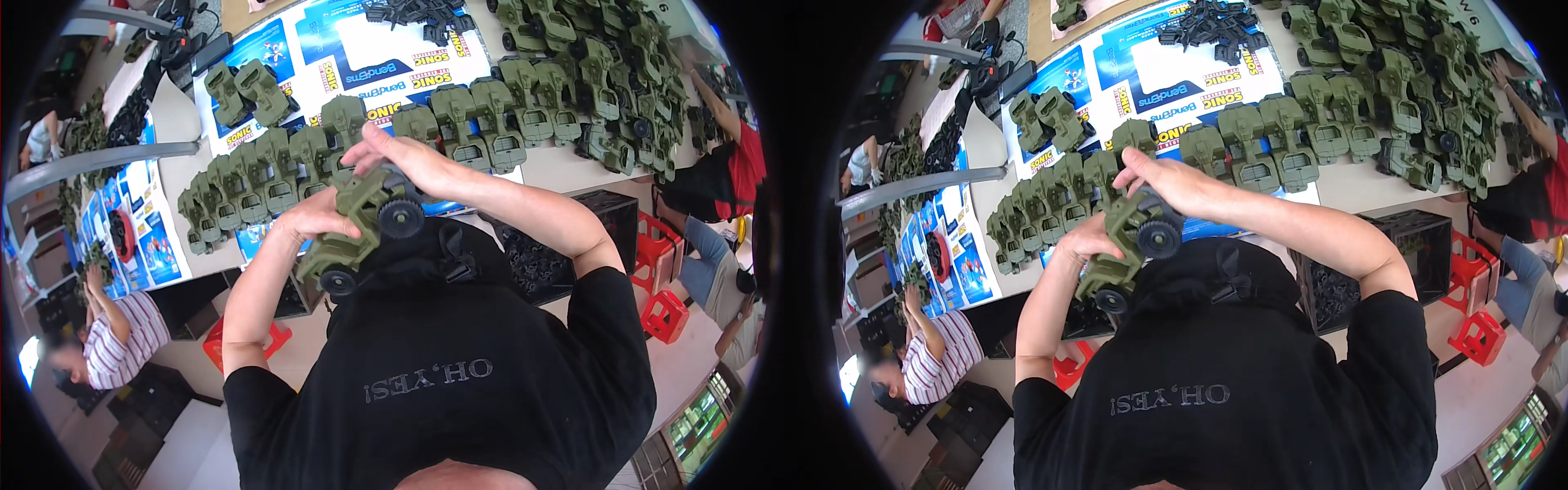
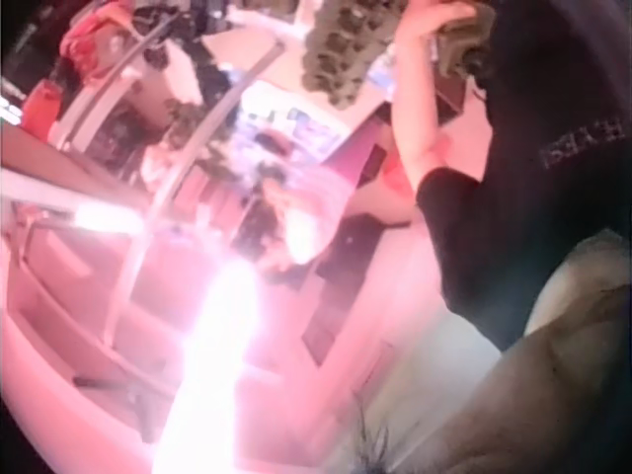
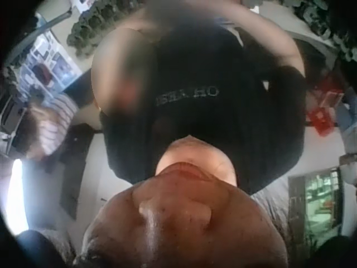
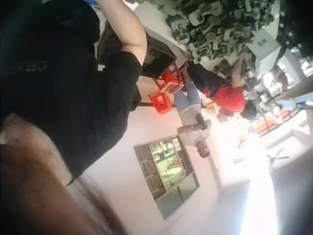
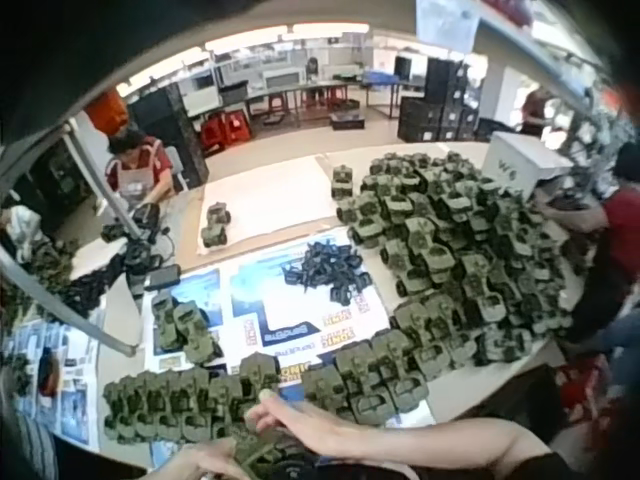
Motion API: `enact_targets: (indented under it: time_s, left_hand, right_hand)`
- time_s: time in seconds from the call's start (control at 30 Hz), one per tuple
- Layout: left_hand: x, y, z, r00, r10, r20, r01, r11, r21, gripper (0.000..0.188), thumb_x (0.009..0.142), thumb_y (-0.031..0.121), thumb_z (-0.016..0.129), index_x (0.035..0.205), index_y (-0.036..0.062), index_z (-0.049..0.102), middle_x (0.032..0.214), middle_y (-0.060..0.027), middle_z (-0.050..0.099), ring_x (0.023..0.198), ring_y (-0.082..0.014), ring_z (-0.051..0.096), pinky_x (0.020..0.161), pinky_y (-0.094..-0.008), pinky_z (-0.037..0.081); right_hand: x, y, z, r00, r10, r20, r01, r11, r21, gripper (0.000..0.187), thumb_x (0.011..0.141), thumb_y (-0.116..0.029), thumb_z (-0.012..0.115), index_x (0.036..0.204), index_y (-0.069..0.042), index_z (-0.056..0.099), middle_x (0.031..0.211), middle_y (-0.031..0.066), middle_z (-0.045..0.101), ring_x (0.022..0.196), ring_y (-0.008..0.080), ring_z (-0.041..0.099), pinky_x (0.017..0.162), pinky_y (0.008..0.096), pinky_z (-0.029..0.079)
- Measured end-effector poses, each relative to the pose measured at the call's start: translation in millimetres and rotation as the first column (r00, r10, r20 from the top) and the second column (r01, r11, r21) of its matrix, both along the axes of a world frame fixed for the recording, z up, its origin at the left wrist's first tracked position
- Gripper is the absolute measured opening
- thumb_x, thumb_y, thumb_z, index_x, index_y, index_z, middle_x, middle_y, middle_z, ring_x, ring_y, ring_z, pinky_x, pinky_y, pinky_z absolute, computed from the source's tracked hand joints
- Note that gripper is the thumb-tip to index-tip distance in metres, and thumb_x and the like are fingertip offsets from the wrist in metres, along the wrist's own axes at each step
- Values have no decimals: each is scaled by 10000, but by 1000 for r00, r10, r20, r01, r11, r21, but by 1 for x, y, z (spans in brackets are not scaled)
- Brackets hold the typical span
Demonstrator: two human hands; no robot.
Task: The person assembles green plastic toy tanks by attaching black wheels to the tank bodies. They repeatedly pick up a tank body, attach wheels, and place the completed unit on a table alongside other finished tanks.
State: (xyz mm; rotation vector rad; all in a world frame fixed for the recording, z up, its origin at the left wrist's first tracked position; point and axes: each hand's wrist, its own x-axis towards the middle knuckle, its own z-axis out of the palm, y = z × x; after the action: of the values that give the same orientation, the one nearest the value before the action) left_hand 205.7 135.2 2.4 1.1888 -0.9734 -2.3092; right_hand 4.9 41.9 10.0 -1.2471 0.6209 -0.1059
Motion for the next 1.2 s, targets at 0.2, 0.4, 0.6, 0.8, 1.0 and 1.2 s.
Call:
enact_targets:
  time_s: [0.2, 0.4, 0.6, 0.8, 1.0, 1.2]
  left_hand:
    - [-5, 2, 16, 933, -114, 341, 157, 982, -101, 868, 544, 215, 893, 1270, -15, 475, 1241, -124, 511, 1171, -216, 476, 1016, -339, 364]
    - [-22, -23, 15, 981, 134, 140, -109, 979, -170, 724, 643, 128, 825, 1253, -3, 459, 1158, -78, 570, 1057, -165, 543, 911, -324, 444]
    - [-81, -77, 7, 734, 674, 79, -656, 734, -177, 532, 867, 270, 661, 1277, 25, 427, 1191, -92, 560, 1080, -178, 557, 901, -328, 480]
    - [-145, -131, -13, 585, 804, -108, -811, 584, -46, 536, 872, 301, 661, 1269, 49, 404, 1183, -73, 530, 1065, -176, 537, 888, -341, 470]
    - [-192, -153, 7, 621, 748, -235, -782, 610, -128, 643, 883, 299, 649, 1349, 65, 272, 1254, -132, 469, 1155, -202, 470, 987, -357, 378]
    - [-166, -140, -2, 778, 617, 118, -541, 754, -371, 718, 900, 301, 610, 1445, 64, 207, 1329, -151, 402, 1192, -234, 460, 992, -373, 365]
  right_hand:
    - [-7, 16, 0, 993, 2, 122, 5, 998, -58, 726, 943, -624, 185, 1236, -81, 567, 1082, 105, 602, 1145, 244, 500, 1045, 378, 300]
    - [-17, -32, 9, 971, -212, 113, 237, 920, -313, 609, 985, -506, 270, 1319, -37, 467, 1171, 136, 570, 1158, 228, 498, 1008, 341, 356]
    - [-67, -26, 35, 772, -572, 276, 531, 344, -774, 468, 805, -230, 680, 1202, -27, 537, 1097, 138, 560, 970, 259, 567, 841, 353, 446]
    - [-80, 10, 22, 772, -621, -133, 36, 252, -967, 985, 588, -307, 827, 1394, -76, 310, 1291, 219, 379, 1178, 375, 400, 915, 435, 369]
    - [-118, -30, 12, 683, -729, 41, 174, 108, -979, 813, 627, -216, 781, 1327, -72, 393, 1239, 243, 398, 1156, 409, 407, 958, 461, 367]
    - [-181, -144, 7, 635, -752, 177, 339, 66, -938, 749, 683, -290, 739, 1314, -64, 407, 1230, 237, 414, 1158, 372, 405, 990, 431, 354]
